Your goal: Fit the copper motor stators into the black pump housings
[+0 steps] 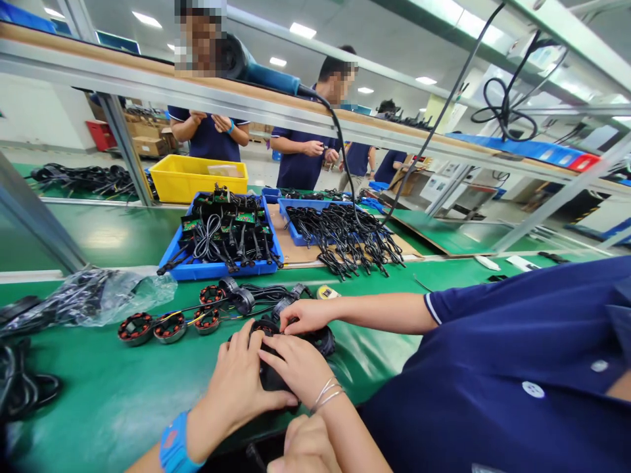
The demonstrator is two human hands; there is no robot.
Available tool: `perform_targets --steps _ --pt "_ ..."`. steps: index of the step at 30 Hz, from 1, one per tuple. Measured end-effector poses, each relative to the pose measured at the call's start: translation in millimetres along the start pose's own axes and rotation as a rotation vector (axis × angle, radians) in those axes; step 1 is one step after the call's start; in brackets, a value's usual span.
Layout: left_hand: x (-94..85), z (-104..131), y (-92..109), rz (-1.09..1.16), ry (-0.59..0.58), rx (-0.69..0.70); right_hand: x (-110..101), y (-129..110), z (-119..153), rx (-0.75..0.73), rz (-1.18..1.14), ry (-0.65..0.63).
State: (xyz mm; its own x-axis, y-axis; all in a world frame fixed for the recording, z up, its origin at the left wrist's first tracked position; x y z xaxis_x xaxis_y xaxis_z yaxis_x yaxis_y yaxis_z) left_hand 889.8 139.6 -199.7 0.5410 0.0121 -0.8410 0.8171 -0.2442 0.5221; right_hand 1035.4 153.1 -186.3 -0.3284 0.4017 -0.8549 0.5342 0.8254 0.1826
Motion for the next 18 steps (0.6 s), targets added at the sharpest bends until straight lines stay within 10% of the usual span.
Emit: perform_targets --steps 18 --pt "9.6 19 -29 0.191 0.238 0.165 -8 -28 -23 -0.146 0.062 0.008"
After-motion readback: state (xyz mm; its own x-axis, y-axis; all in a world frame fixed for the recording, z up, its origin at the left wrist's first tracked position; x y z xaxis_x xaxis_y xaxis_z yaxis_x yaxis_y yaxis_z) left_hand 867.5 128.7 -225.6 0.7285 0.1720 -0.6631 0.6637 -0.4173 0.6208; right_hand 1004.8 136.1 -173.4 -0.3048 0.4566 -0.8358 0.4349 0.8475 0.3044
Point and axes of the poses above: each hand's wrist, its own z-axis away from the middle knuckle, its own x-axis out of the palm, y = z × x, the point moved 4 cm from there along -z, towards the middle knuckle, and after that the axes turned 2 degrees about -z, right-handed, at the moved point
